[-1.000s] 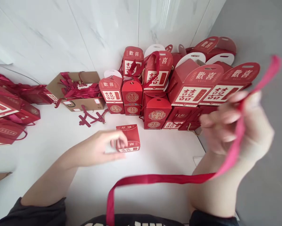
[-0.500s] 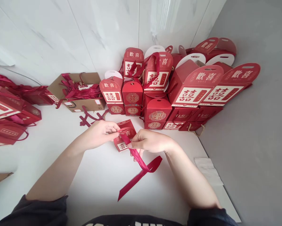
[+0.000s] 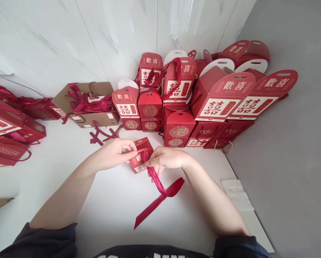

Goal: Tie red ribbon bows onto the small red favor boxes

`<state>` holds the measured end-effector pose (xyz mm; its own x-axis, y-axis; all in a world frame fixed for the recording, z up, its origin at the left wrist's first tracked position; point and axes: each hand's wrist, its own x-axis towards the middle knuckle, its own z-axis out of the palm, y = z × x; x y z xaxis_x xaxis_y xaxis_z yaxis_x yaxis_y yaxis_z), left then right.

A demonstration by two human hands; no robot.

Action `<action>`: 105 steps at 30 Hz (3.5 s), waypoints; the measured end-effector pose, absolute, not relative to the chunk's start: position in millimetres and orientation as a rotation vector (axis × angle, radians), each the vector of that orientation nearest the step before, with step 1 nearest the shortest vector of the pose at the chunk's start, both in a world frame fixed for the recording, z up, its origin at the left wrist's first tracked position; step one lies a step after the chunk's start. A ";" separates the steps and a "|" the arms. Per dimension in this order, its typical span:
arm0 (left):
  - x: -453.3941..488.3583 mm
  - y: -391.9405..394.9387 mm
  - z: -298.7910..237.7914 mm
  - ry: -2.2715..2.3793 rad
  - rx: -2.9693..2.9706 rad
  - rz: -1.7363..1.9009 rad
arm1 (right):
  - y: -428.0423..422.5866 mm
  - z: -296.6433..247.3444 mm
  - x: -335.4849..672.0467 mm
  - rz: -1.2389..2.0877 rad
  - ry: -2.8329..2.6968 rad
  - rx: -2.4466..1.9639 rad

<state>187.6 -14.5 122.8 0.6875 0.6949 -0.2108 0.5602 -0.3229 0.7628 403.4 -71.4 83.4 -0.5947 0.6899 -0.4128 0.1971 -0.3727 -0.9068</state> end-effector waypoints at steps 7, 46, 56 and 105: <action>185.2 -12.5 119.2 0.953 2.024 0.163 | -71.1 85.4 403.7 2.131 -1.546 -1.098; 181.5 13.6 106.6 0.997 2.248 0.461 | -66.5 73.9 385.9 1.275 -1.365 -1.201; 179.8 17.3 105.8 1.037 2.131 0.417 | -64.8 70.3 379.3 1.228 -1.337 -1.218; 185.5 12.6 106.8 0.937 1.953 0.407 | -64.7 63.5 373.8 0.980 -1.612 -1.293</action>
